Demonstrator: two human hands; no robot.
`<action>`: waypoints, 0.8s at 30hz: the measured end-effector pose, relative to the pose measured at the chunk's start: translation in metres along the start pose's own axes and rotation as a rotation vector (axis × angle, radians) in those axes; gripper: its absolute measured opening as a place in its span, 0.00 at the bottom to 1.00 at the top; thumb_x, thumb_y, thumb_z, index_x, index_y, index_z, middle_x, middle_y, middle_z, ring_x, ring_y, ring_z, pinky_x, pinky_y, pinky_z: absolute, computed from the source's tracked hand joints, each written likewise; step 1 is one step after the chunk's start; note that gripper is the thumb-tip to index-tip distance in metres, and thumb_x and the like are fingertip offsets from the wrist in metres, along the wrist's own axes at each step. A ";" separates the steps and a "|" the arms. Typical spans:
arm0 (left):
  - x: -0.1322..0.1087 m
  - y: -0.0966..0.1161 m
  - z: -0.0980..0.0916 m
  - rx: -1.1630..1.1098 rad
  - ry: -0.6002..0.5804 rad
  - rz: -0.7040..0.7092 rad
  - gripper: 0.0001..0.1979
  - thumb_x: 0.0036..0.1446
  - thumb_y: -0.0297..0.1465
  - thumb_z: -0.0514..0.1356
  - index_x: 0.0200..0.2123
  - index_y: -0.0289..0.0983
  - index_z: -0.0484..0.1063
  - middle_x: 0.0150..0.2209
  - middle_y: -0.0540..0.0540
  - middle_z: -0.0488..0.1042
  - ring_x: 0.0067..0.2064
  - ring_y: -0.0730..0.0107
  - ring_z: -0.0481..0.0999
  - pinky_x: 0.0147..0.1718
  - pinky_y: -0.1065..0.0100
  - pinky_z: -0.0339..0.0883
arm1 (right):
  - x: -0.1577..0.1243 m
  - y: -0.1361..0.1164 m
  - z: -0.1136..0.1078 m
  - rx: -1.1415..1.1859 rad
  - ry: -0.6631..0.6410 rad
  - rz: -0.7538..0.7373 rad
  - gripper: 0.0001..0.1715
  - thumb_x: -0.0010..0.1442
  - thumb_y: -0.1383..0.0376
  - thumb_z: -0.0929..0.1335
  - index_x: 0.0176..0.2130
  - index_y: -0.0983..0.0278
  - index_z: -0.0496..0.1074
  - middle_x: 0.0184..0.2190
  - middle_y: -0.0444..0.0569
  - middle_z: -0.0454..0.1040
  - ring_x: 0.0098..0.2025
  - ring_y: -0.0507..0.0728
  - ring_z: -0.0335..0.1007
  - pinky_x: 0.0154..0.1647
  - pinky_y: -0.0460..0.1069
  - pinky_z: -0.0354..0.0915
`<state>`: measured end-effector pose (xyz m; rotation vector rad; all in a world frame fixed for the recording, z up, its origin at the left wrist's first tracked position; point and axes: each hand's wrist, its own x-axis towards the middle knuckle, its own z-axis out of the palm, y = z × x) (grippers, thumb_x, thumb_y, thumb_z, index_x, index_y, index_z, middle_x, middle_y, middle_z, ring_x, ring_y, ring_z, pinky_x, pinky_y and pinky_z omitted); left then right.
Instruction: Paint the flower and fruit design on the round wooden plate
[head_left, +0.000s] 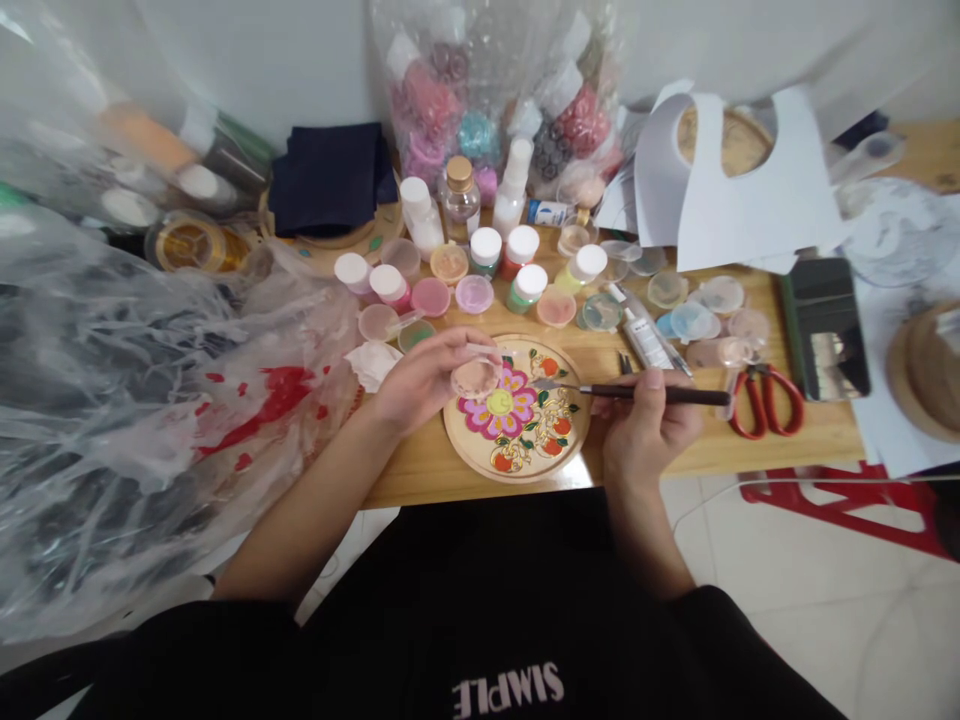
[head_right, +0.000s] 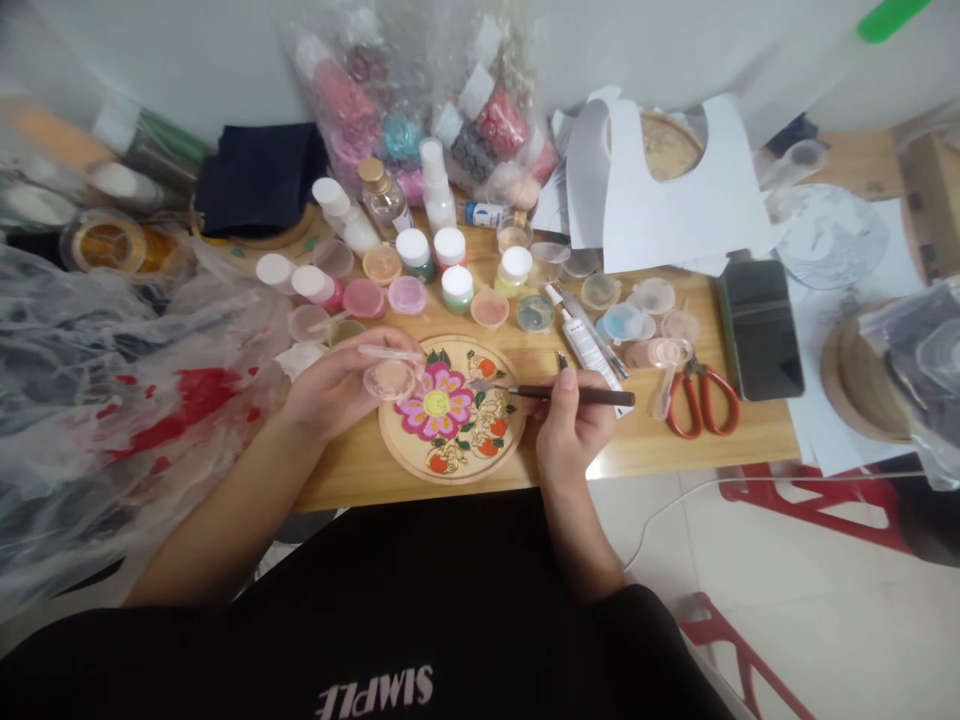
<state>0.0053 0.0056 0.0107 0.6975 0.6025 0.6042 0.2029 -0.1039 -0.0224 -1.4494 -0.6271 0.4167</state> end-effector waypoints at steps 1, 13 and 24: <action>0.000 0.000 0.000 0.001 0.002 0.001 0.10 0.51 0.34 0.70 0.34 0.33 0.81 0.32 0.45 0.81 0.30 0.71 0.76 0.31 0.68 0.68 | 0.000 0.000 0.000 -0.005 -0.005 0.002 0.22 0.64 0.48 0.71 0.28 0.59 0.69 0.16 0.37 0.68 0.15 0.50 0.64 0.14 0.47 0.59; 0.000 0.001 0.001 0.029 0.006 -0.003 0.12 0.51 0.37 0.71 0.33 0.33 0.81 0.31 0.45 0.80 0.30 0.72 0.75 0.31 0.69 0.67 | -0.001 -0.002 0.000 0.003 0.031 -0.002 0.22 0.64 0.49 0.72 0.27 0.60 0.68 0.16 0.37 0.68 0.13 0.50 0.62 0.14 0.47 0.58; 0.002 -0.001 -0.001 0.034 -0.005 0.005 0.15 0.49 0.41 0.74 0.33 0.35 0.83 0.32 0.47 0.81 0.31 0.71 0.77 0.31 0.70 0.69 | 0.000 -0.001 0.000 -0.029 0.020 -0.001 0.24 0.64 0.47 0.71 0.27 0.60 0.68 0.15 0.37 0.67 0.14 0.50 0.63 0.14 0.47 0.58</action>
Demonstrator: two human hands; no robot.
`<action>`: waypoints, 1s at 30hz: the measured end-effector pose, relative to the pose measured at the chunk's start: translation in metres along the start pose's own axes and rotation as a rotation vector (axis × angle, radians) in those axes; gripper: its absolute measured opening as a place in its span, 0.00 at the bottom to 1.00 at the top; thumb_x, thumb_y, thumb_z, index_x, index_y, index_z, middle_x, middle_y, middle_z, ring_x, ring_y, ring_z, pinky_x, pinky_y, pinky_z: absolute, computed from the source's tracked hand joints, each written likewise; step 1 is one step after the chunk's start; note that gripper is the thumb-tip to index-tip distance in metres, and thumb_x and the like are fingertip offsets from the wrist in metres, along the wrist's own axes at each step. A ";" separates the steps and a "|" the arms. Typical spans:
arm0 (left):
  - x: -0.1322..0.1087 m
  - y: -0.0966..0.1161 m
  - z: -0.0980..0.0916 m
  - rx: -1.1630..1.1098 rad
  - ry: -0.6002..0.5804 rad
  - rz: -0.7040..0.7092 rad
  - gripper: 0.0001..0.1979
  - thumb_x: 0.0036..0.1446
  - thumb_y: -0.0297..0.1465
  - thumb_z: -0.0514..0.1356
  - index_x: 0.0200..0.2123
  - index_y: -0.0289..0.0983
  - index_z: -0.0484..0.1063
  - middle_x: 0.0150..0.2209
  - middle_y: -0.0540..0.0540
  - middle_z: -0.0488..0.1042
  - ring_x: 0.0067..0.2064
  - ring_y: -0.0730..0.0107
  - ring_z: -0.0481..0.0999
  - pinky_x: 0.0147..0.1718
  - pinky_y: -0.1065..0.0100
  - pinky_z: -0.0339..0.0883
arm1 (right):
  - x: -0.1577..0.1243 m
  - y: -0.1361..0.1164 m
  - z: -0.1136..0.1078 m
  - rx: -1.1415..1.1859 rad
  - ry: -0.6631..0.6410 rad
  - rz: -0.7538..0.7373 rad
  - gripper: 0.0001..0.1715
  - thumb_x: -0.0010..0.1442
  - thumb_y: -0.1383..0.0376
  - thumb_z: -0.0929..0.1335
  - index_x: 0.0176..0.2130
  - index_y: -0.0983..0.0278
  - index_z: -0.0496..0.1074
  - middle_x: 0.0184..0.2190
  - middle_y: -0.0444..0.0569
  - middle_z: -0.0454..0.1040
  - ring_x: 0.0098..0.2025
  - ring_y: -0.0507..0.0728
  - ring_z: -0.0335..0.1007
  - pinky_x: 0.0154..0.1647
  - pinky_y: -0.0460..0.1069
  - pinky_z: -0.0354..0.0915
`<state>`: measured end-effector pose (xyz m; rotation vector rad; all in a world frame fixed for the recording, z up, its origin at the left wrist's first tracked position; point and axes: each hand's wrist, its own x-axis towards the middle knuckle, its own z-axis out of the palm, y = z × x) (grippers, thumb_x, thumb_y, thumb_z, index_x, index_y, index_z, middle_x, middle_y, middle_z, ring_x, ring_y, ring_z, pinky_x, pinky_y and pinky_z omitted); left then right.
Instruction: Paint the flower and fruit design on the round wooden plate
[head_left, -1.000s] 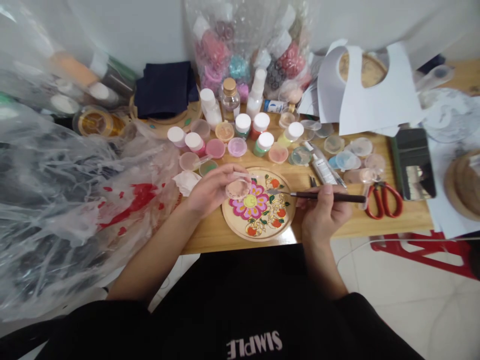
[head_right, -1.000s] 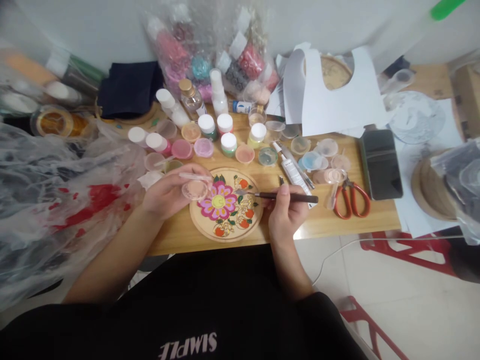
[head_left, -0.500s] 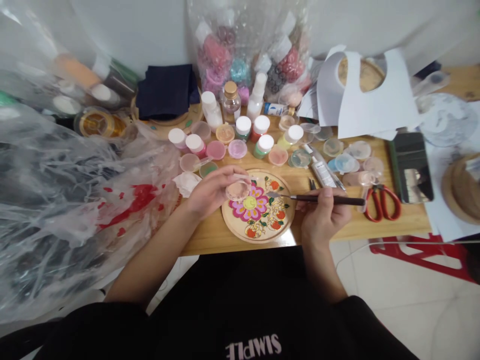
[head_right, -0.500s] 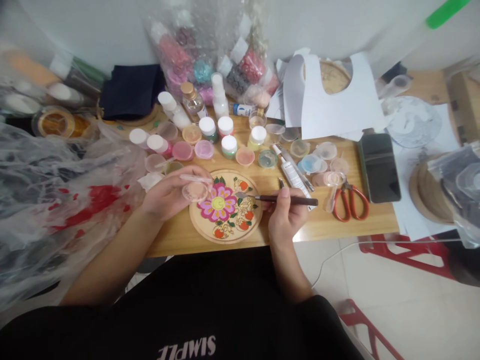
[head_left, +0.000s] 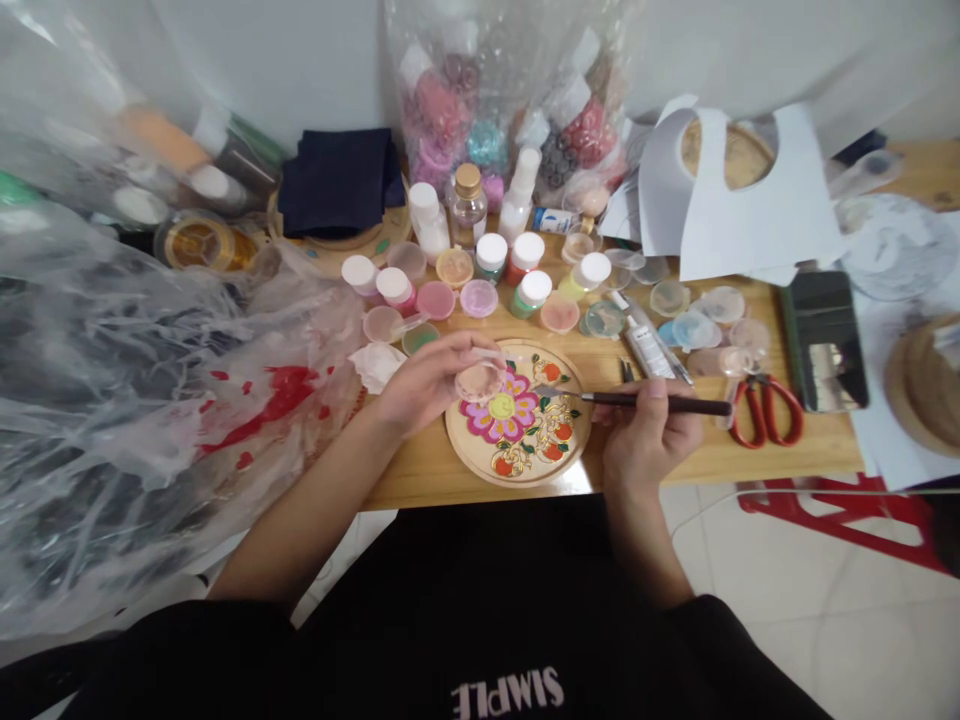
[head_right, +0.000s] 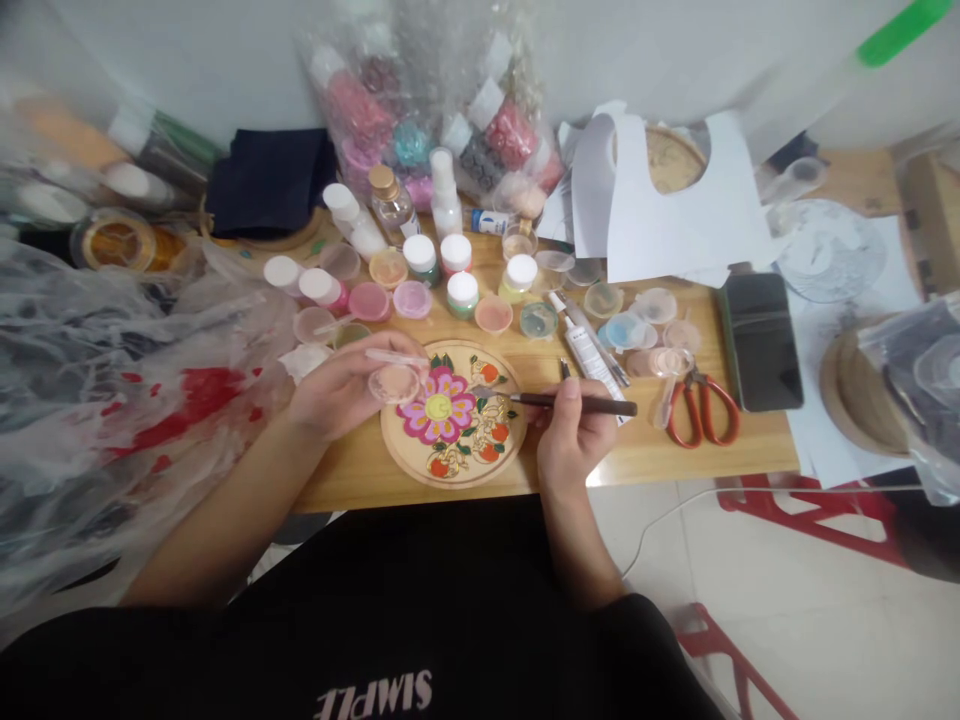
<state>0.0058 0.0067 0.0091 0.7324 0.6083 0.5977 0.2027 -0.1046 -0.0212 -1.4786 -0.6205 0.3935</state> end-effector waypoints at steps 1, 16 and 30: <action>0.000 0.000 0.000 -0.003 0.002 0.002 0.15 0.48 0.41 0.74 0.33 0.35 0.83 0.31 0.47 0.81 0.31 0.72 0.77 0.31 0.70 0.68 | 0.000 0.000 0.000 0.001 -0.008 0.005 0.23 0.64 0.48 0.71 0.27 0.60 0.68 0.15 0.37 0.68 0.14 0.50 0.63 0.14 0.47 0.59; 0.000 -0.001 -0.001 -0.036 -0.014 -0.018 0.15 0.49 0.40 0.74 0.34 0.34 0.82 0.31 0.46 0.80 0.32 0.71 0.77 0.33 0.69 0.69 | 0.000 0.001 0.002 0.068 0.047 -0.034 0.20 0.64 0.53 0.72 0.26 0.60 0.69 0.15 0.37 0.67 0.12 0.50 0.61 0.12 0.47 0.58; 0.001 -0.001 0.002 -0.067 -0.037 0.006 0.13 0.50 0.36 0.72 0.33 0.32 0.81 0.31 0.46 0.81 0.31 0.72 0.78 0.31 0.71 0.69 | 0.002 0.001 0.003 0.082 -0.015 -0.067 0.21 0.65 0.52 0.71 0.27 0.61 0.69 0.14 0.38 0.69 0.13 0.50 0.63 0.12 0.45 0.58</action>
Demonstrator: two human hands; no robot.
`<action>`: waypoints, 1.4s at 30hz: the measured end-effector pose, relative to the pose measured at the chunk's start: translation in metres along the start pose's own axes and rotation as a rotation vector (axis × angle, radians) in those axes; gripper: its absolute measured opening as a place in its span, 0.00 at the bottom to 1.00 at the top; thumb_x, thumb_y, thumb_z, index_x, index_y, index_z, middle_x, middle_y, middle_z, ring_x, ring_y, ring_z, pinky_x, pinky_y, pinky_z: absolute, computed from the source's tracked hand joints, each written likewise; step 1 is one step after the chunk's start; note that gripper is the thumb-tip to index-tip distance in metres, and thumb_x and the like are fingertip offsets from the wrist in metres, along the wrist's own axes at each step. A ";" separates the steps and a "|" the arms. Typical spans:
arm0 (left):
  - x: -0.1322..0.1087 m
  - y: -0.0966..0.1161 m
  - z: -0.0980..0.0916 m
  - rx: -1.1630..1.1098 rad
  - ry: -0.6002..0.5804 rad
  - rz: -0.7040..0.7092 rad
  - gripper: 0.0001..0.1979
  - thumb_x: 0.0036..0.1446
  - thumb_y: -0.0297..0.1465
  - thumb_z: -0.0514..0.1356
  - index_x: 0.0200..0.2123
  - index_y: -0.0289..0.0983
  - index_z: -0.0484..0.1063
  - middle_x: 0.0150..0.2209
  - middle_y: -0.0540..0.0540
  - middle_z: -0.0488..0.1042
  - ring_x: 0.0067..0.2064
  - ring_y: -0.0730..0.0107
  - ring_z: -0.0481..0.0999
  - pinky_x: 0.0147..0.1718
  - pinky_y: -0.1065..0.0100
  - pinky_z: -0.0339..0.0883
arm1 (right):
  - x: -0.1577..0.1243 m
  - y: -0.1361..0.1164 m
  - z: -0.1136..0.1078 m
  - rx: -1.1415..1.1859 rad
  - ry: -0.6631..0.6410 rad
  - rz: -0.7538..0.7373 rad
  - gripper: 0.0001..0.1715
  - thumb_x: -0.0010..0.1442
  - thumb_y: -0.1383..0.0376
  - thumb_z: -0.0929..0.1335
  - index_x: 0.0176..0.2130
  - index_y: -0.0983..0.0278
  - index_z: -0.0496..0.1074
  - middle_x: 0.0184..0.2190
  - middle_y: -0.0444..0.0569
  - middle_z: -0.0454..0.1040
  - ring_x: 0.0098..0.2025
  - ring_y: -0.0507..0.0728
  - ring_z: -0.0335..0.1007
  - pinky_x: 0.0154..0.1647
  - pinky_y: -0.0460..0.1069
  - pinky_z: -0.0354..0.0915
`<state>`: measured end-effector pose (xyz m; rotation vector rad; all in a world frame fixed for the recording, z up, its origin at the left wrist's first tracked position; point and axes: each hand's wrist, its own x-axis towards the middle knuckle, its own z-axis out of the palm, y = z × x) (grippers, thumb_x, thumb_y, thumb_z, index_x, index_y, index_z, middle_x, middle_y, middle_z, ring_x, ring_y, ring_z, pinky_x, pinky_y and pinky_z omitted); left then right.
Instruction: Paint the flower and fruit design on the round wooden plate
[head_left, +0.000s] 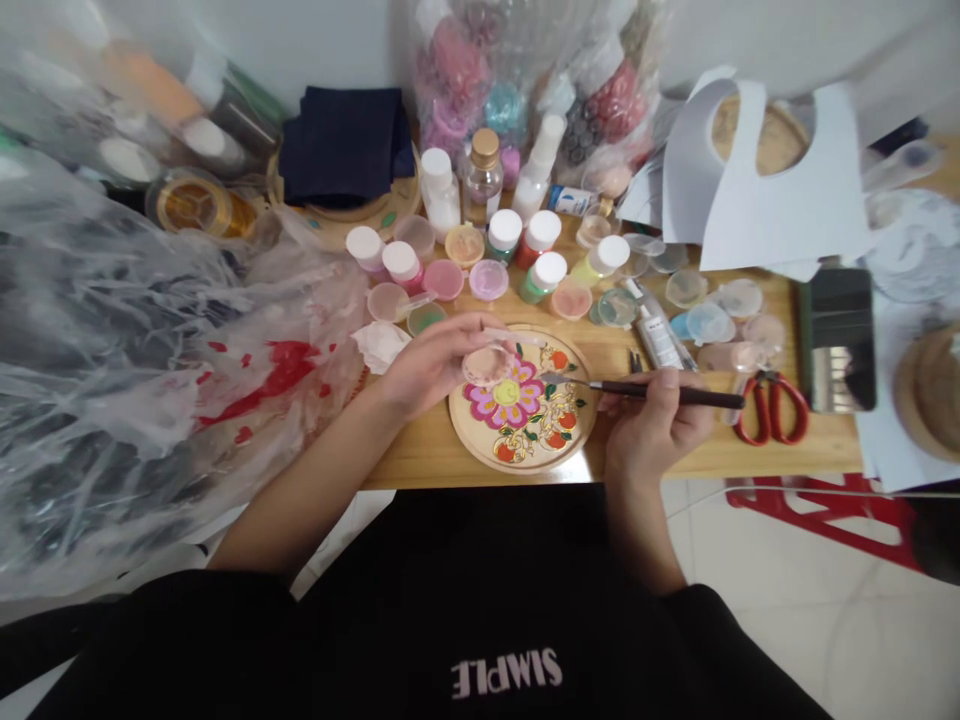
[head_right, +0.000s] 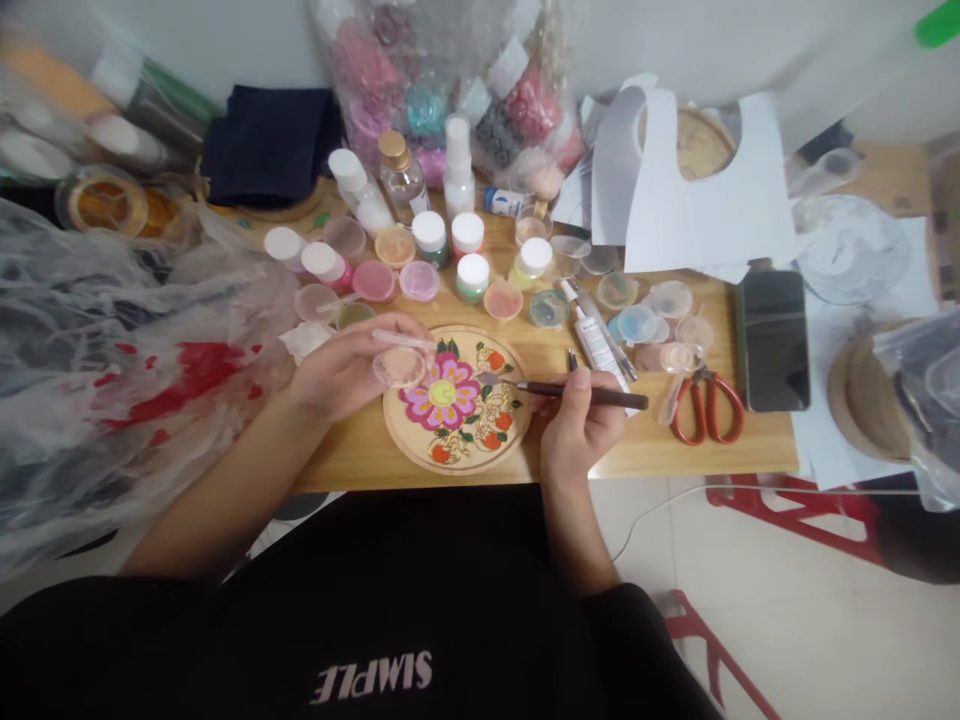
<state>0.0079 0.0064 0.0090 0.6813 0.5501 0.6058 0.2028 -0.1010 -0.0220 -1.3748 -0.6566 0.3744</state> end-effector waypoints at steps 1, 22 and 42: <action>0.000 0.000 0.000 0.000 -0.003 0.002 0.12 0.51 0.36 0.72 0.33 0.33 0.81 0.31 0.46 0.81 0.31 0.72 0.78 0.31 0.71 0.69 | 0.000 -0.001 0.000 0.010 0.005 0.000 0.21 0.64 0.52 0.72 0.27 0.61 0.69 0.15 0.38 0.69 0.13 0.50 0.64 0.12 0.45 0.59; 0.001 -0.002 -0.002 0.030 -0.006 -0.002 0.13 0.50 0.39 0.71 0.33 0.35 0.79 0.31 0.47 0.80 0.31 0.71 0.76 0.33 0.69 0.67 | 0.001 -0.003 0.006 -0.049 0.056 0.015 0.24 0.62 0.47 0.71 0.26 0.61 0.67 0.14 0.37 0.68 0.12 0.49 0.63 0.12 0.44 0.59; 0.002 -0.003 -0.002 0.031 -0.021 -0.004 0.14 0.52 0.39 0.71 0.33 0.35 0.77 0.29 0.47 0.79 0.30 0.70 0.77 0.33 0.67 0.69 | 0.001 -0.004 0.005 -0.044 0.039 0.035 0.25 0.61 0.47 0.73 0.26 0.62 0.67 0.14 0.38 0.69 0.13 0.49 0.64 0.12 0.44 0.61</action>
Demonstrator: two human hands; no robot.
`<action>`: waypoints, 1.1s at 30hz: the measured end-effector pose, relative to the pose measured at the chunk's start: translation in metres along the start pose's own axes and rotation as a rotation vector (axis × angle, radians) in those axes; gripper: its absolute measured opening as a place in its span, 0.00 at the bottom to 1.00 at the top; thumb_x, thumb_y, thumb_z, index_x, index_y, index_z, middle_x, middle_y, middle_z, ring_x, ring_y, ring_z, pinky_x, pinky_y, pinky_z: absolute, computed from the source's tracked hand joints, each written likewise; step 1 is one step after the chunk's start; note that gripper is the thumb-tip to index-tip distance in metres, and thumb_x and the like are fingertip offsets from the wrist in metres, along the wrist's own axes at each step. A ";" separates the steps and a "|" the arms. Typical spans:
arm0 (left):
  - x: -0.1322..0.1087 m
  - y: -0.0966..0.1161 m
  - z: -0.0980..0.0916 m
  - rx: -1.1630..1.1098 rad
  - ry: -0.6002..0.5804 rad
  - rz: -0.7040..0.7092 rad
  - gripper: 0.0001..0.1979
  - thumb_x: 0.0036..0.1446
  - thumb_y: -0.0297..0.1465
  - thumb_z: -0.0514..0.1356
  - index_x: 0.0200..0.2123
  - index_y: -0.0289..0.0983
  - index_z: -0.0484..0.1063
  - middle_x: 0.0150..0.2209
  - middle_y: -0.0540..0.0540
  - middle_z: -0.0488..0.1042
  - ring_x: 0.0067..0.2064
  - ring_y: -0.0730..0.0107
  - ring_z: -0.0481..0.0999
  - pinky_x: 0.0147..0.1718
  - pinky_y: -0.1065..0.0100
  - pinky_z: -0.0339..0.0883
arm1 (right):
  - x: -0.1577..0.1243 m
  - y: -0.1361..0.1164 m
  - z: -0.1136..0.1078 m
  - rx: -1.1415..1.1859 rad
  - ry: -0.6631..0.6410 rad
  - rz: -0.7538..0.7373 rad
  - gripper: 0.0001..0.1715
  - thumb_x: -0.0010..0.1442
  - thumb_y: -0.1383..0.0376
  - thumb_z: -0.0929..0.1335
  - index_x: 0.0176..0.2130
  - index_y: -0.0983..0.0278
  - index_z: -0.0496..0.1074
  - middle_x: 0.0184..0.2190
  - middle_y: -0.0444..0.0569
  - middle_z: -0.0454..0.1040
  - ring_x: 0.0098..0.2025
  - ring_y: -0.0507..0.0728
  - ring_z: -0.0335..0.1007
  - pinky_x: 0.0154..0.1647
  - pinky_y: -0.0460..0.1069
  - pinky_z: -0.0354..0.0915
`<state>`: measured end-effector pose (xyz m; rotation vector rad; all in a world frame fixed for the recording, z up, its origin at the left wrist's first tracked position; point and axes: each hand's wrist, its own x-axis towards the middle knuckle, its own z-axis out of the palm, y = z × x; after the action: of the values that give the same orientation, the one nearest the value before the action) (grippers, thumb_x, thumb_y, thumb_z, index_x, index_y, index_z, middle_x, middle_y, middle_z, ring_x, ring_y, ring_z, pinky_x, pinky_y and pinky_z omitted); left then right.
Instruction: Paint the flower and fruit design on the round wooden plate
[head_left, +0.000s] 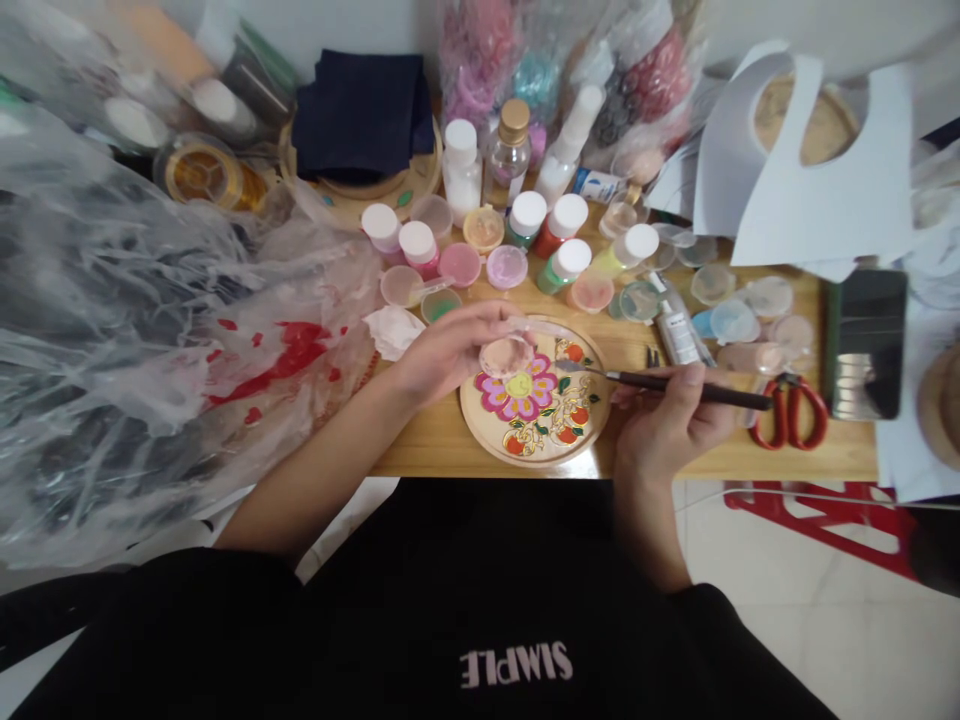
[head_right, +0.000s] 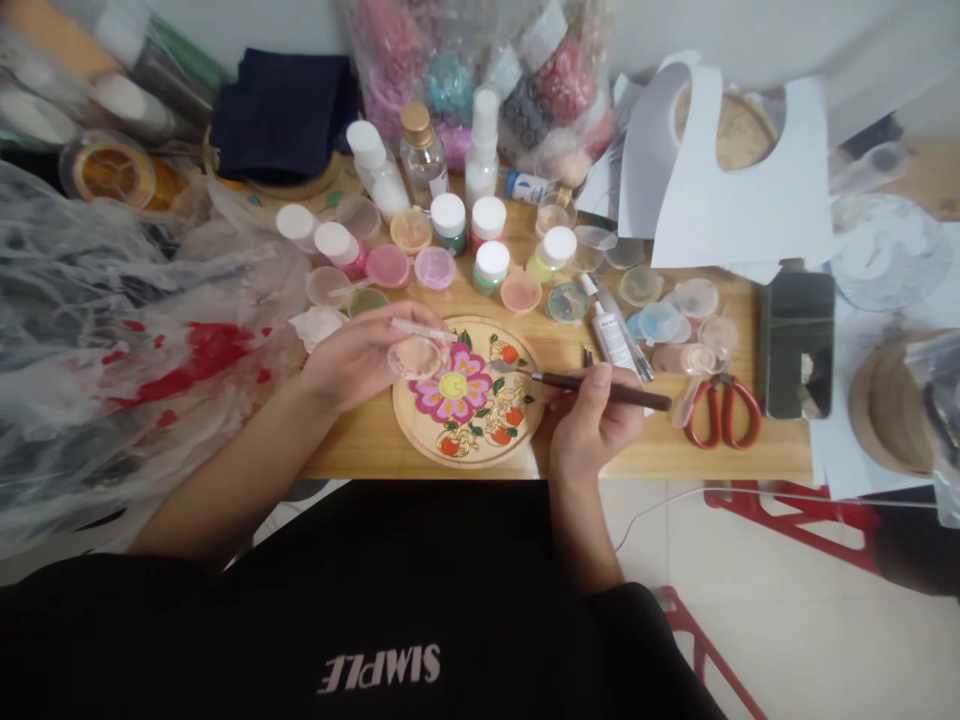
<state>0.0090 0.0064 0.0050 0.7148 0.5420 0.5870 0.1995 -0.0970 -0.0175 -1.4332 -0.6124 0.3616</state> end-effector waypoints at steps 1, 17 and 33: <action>0.000 0.000 0.000 0.001 0.001 0.000 0.14 0.51 0.40 0.71 0.33 0.35 0.77 0.29 0.47 0.79 0.30 0.71 0.77 0.33 0.67 0.69 | 0.000 0.000 0.000 0.000 0.000 0.001 0.25 0.61 0.47 0.73 0.26 0.62 0.67 0.14 0.37 0.69 0.13 0.49 0.64 0.12 0.45 0.61; -0.001 0.002 0.002 -0.006 0.044 -0.011 0.11 0.50 0.36 0.70 0.31 0.33 0.78 0.30 0.46 0.80 0.31 0.71 0.77 0.31 0.69 0.68 | 0.000 0.000 -0.001 0.029 0.018 -0.005 0.24 0.62 0.49 0.73 0.26 0.62 0.67 0.14 0.38 0.69 0.13 0.49 0.63 0.12 0.44 0.61; -0.002 0.001 -0.001 -0.004 0.023 -0.010 0.13 0.52 0.38 0.72 0.35 0.35 0.80 0.31 0.47 0.80 0.32 0.71 0.77 0.33 0.69 0.69 | 0.000 0.001 -0.002 -0.014 0.022 -0.001 0.26 0.62 0.45 0.72 0.26 0.60 0.67 0.15 0.35 0.66 0.13 0.49 0.62 0.13 0.45 0.59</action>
<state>0.0068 0.0061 0.0058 0.7018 0.5649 0.5871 0.2011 -0.0986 -0.0185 -1.4488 -0.5995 0.3409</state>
